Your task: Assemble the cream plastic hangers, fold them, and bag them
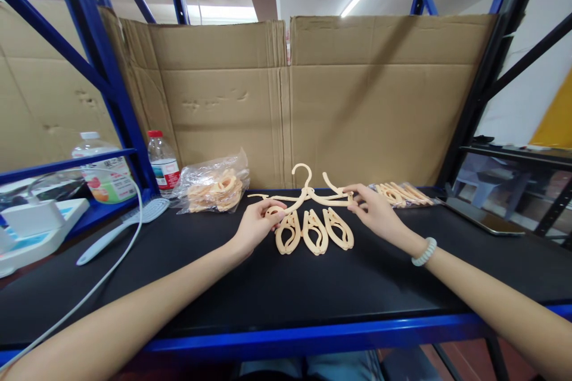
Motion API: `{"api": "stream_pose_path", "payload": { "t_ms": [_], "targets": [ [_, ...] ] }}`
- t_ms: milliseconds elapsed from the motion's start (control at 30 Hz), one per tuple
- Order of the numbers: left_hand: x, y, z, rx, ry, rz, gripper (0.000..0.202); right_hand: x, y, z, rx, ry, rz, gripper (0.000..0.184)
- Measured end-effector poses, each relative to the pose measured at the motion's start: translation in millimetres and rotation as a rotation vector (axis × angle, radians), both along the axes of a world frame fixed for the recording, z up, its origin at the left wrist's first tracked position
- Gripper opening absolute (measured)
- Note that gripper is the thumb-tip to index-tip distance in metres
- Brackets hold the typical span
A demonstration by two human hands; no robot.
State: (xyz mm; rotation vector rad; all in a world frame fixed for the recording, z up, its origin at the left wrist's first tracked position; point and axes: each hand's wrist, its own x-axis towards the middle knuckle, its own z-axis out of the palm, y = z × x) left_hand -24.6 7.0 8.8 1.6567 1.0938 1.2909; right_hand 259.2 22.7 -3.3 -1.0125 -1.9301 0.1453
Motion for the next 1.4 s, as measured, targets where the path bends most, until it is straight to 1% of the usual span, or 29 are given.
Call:
{"api": "stream_pose_path", "payload": {
  "t_ms": [67, 167, 233, 300, 400, 500, 600, 700, 800, 867, 933, 1067, 1167, 1267, 1400],
  "targets": [
    [-0.4, 0.5, -0.6, -0.009, -0.005, -0.008, 0.025, 1.3, 3.3, 0.8, -0.125, 0.151, 0.065, 0.028],
    [-0.4, 0.0, -0.9, -0.052, -0.059, -0.037, 0.029, 3.4, 5.9, 3.0, -0.24, 0.298, 0.152, 0.028],
    [0.2, -1.4, -0.5, -0.104, -0.141, -0.052, 0.033, 3.8, 5.6, 4.3, -0.289, 0.379, 0.178, 0.03],
    [1.2, -3.4, 0.4, -0.157, -0.248, -0.035, 0.04, 3.3, 4.0, 5.5, -0.322, 0.471, 0.194, 0.032],
    [2.6, -6.3, 2.3, -0.225, -0.38, 0.007, 0.05, 3.2, 1.6, 6.9, -0.379, 0.593, 0.236, 0.03],
    [4.0, -8.2, 4.0, -0.275, -0.461, 0.0, 0.055, 5.5, 2.0, 7.5, -0.451, 0.689, 0.275, 0.026],
    [5.8, -9.6, 5.5, -0.276, -0.485, -0.013, 0.052, 6.1, 2.9, 7.3, -0.478, 0.73, 0.282, 0.022],
    [8.2, -11.8, 6.3, -0.226, -0.49, -0.028, 0.045, -1.9, -2.1, 7.1, -0.466, 0.739, 0.29, 0.021],
    [12.4, -17.3, 4.8, -0.208, -0.409, -0.085, 0.037, -17.6, -14.2, 7.4, -0.488, 0.787, 0.316, 0.029],
    [16.8, -22.9, 2.1, -0.227, -0.312, -0.121, 0.036, -28.0, -23.7, 7.8, -0.52, 0.779, 0.358, 0.034],
    [21.6, -29.0, -1.2, -0.259, -0.239, -0.154, 0.038, -35.6, -32.1, 8.0, -0.541, 0.725, 0.418, 0.033],
    [26.9, -37.1, -4.6, -0.248, -0.196, -0.201, 0.035, -41.6, -43.6, 8.6, -0.575, 0.476, 0.536, 0.024],
    [26.1, -38.5, -3.6, -0.209, -0.185, -0.2, 0.035, -41.4, -48.2, 10.3, -0.581, 0.328, 0.555, 0.021],
    [24.8, -38.9, -2.3, -0.189, -0.178, -0.21, 0.037, -40.6, -50.5, 13.0, -0.586, 0.282, 0.57, 0.021],
    [25.3, -40.6, -1.3, -0.164, -0.146, -0.192, 0.036, -40.8, -51.3, 14.3, -0.6, 0.259, 0.569, 0.02]
  ]
}}
